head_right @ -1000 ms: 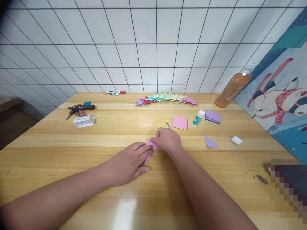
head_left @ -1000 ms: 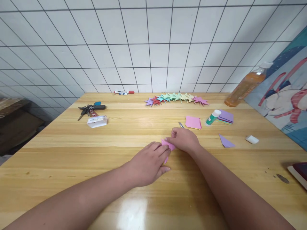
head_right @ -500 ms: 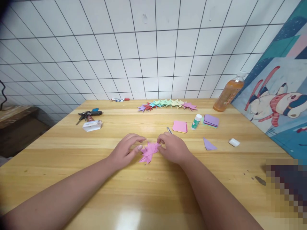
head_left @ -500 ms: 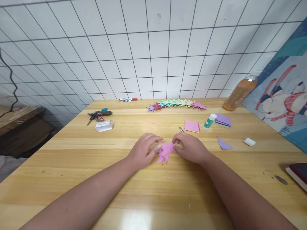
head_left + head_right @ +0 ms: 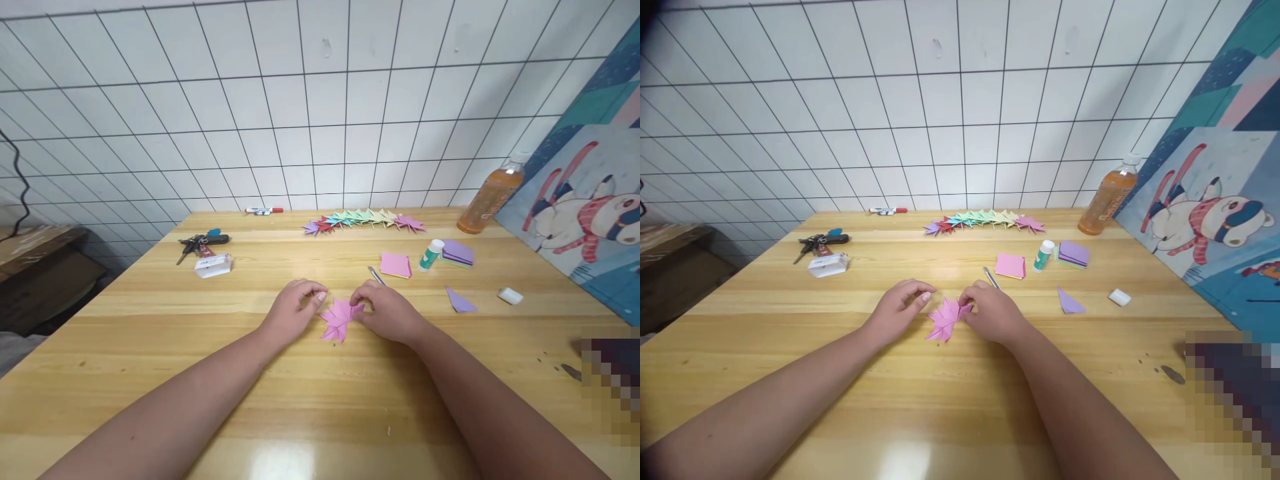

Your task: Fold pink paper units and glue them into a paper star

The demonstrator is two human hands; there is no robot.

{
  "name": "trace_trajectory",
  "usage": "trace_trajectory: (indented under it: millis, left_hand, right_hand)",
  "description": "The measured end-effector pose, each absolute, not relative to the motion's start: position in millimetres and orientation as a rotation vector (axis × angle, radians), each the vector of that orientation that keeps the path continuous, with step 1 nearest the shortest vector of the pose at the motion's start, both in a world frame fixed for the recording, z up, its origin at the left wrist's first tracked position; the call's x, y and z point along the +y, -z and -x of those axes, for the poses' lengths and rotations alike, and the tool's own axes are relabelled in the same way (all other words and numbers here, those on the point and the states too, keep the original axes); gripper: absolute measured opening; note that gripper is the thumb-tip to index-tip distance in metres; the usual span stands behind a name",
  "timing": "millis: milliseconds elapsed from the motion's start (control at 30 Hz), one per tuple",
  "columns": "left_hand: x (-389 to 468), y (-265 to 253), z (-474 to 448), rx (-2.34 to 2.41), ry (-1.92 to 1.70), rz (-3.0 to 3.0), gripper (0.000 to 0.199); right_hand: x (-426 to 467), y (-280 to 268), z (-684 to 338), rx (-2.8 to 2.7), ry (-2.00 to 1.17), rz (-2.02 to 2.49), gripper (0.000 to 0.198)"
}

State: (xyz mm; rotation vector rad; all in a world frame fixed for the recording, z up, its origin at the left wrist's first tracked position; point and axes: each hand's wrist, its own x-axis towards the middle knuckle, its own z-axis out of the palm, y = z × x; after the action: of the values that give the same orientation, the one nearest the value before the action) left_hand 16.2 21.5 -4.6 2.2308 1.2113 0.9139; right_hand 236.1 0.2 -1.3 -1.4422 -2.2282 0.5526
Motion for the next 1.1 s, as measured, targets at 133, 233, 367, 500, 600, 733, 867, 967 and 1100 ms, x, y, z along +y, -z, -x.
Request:
trace_trajectory:
  millis: [133,233,367,500,600,733,867,967,1100]
  left_hand:
    - [23.5,4.9,-16.2,1.206,-0.904,-2.213,0.026]
    - [22.7,5.4,-17.1,1.201,-0.844,-2.254,0.027]
    - [14.4,5.3,-20.4,1.313,-0.709,-2.381,0.036]
    - [2.9,2.5,-25.0,1.351,-0.642,-2.436,0.035]
    - [0.1,1.4,-27.3,1.342,-0.634,-2.418,0.024]
    - [4.1,2.8,-28.0,1.349,-0.631,-2.346,0.017]
    - [10.1,4.5,-25.9,1.334,-0.697,-2.272,0.021]
    - [14.9,5.2,-22.9,1.301,-0.824,-2.185,0.02]
    - [18.0,3.2,-20.1,1.249,-0.899,-2.109,0.022]
  right_hand:
    - [1.9,2.0,-235.4,-2.212,-0.545,1.424,0.012]
    - [1.6,1.2,-234.4,-2.191,-0.486,1.457,0.026]
    - [0.8,0.7,-234.9,-2.178,-0.456,1.565,0.024]
    - [1.7,2.1,-236.0,-2.171,-0.522,1.55,0.009]
    - [2.7,2.8,-236.5,-2.182,-0.545,1.501,0.005]
    - [2.8,0.2,-236.0,-2.198,-0.555,1.504,0.006]
    - [-0.9,-4.6,-232.6,-2.156,-0.575,1.603,0.019]
    - [-4.9,-6.1,-230.8,-2.231,-0.512,1.617,0.031]
    - [-7.1,-6.4,-232.6,-2.282,-0.533,1.532,0.024]
